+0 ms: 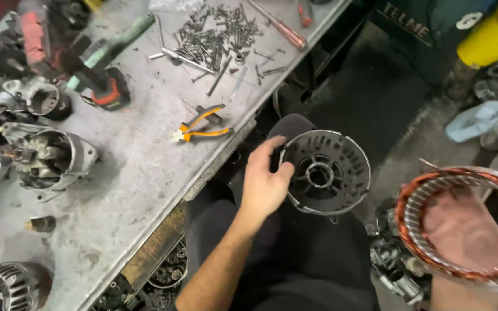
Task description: The person sits at a workbench and disassembles an alternator. They first work on the copper stator winding, pulling wires and separating components by hand, then set the winding aside and use a screwdriver to pry and unscrew parts from the alternator housing, repositioning the housing on the bench as they work.
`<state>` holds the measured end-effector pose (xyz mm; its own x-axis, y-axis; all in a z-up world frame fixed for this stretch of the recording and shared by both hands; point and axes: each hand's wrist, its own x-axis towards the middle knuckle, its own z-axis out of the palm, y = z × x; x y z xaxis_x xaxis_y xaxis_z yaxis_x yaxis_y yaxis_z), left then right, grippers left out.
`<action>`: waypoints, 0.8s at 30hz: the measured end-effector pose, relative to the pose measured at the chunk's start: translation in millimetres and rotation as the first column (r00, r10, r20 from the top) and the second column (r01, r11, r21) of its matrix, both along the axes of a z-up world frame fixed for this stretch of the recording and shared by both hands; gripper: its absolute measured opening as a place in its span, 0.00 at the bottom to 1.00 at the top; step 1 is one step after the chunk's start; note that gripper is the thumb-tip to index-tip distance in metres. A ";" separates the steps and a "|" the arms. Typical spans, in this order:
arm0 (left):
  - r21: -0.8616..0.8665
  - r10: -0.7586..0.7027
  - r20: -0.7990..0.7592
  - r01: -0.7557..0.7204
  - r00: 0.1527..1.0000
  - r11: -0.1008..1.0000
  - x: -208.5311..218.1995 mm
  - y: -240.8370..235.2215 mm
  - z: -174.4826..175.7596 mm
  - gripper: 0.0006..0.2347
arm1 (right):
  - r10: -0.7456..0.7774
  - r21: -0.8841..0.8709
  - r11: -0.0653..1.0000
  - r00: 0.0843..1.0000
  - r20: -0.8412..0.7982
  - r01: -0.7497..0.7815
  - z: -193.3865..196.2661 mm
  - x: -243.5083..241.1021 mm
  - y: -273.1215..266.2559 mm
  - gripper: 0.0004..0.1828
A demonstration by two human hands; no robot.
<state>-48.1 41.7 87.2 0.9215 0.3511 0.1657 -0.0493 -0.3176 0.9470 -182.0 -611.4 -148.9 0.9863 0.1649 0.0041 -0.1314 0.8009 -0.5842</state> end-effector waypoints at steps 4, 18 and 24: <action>0.030 -0.046 -0.119 0.050 0.992 0.998 -5.3 6.5 24.9 0.20 | 0.009 -0.003 1.000 1.000 -0.023 -0.009 -12.1 16.1 9.6 0.48; -0.215 0.100 -0.065 -0.112 0.993 0.970 -49.6 -23.4 9.1 0.17 | 0.000 -0.043 0.999 0.999 -0.046 -0.002 -17.0 56.5 38.0 0.48; -0.231 0.055 -0.134 -0.086 0.989 0.969 -39.3 -18.8 35.3 0.22 | -0.010 -0.069 0.998 0.999 -0.043 0.007 -0.9 103.0 39.2 0.48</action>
